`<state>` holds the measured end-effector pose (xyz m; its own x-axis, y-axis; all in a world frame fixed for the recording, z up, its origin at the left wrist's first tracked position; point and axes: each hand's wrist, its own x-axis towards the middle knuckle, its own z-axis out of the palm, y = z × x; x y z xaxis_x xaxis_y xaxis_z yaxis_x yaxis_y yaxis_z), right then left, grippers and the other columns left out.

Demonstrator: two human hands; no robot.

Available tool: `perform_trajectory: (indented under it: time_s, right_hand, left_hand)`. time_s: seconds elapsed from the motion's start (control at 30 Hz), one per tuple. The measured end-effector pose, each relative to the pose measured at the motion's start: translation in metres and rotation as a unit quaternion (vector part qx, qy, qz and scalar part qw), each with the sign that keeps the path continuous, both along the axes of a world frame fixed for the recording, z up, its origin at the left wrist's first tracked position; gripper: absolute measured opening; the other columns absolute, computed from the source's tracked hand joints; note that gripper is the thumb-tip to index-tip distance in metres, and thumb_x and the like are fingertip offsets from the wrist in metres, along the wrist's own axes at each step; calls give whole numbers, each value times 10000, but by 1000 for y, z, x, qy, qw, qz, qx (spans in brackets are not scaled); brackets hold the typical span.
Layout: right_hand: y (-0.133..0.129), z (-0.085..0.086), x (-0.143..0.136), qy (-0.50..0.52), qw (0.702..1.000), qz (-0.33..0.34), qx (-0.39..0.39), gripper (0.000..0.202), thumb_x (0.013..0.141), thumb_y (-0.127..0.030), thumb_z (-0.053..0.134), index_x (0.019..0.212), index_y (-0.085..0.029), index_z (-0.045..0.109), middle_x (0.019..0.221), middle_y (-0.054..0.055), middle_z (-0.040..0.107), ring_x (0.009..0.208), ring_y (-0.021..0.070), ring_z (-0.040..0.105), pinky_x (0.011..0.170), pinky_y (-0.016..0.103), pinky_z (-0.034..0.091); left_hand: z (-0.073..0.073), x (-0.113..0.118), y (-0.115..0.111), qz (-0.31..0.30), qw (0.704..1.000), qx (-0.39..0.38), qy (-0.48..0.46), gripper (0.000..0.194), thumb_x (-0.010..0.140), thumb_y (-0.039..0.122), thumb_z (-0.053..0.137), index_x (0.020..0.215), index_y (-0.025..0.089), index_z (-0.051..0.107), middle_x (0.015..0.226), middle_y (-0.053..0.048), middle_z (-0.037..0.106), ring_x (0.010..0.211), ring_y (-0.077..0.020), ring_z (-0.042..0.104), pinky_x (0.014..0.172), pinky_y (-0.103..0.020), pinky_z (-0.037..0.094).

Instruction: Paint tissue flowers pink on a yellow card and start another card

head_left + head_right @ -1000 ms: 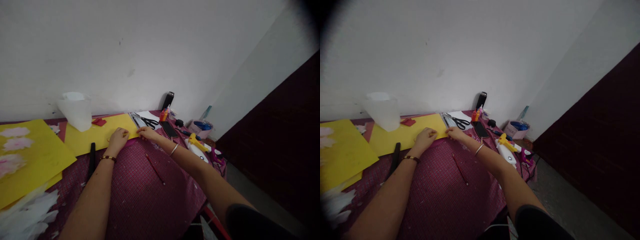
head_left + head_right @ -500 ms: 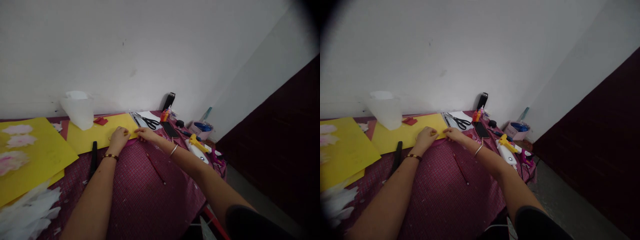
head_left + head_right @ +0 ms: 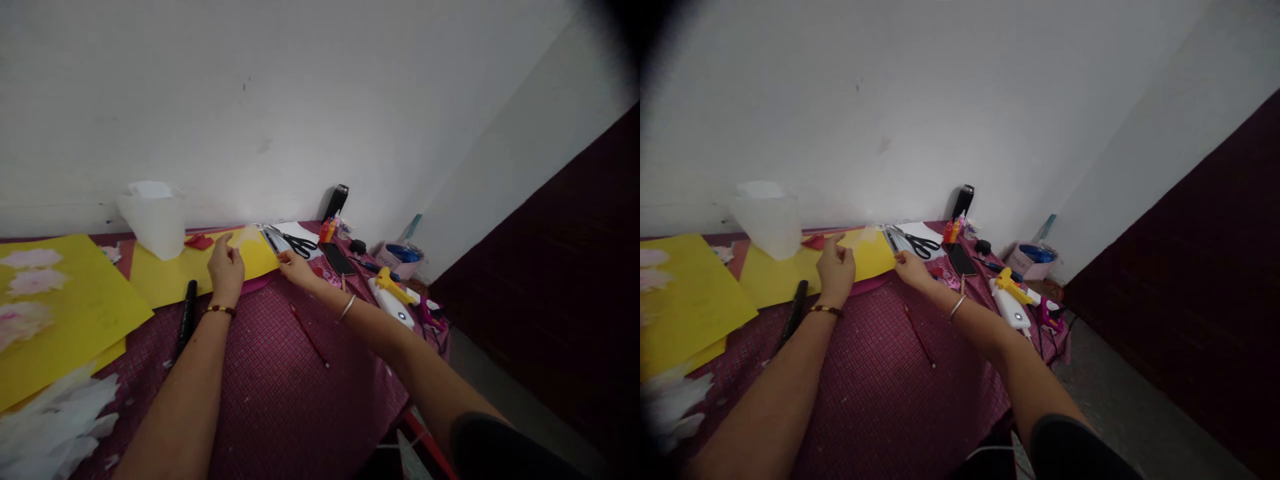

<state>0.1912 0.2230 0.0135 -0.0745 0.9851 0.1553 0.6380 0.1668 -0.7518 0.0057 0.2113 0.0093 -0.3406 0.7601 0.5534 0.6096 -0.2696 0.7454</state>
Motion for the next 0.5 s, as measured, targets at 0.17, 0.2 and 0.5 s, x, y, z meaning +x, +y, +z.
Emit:
perform_trajectory:
  time_s: [0.17,0.2,0.5]
  right_hand:
    - [2,3,-3,6,1000,1,26,354,768,-43,468,1052,-155,647,998,36,708,864,131,644,803,254,518]
    - [3,4,-3,3,999,4,32,363,764,-34,462,1047,-158,653,1015,35,710,889,130,644,818,252,513]
    - [13,13,-7,-25,997,30,61,150,779,-153,575,844,-172,709,848,13,704,807,148,616,768,241,461]
  left_hand:
    - [5,0,-2,-33,999,39,20,294,858,154,385,899,205,672,910,-65,631,923,-215,620,878,-339,484]
    - [3,0,-2,-37,998,39,23,278,842,147,393,831,207,664,870,-62,618,897,-216,620,863,-340,488]
    - [-7,-1,3,-56,997,20,56,210,791,169,462,827,191,668,868,-71,619,810,-219,610,811,-354,492]
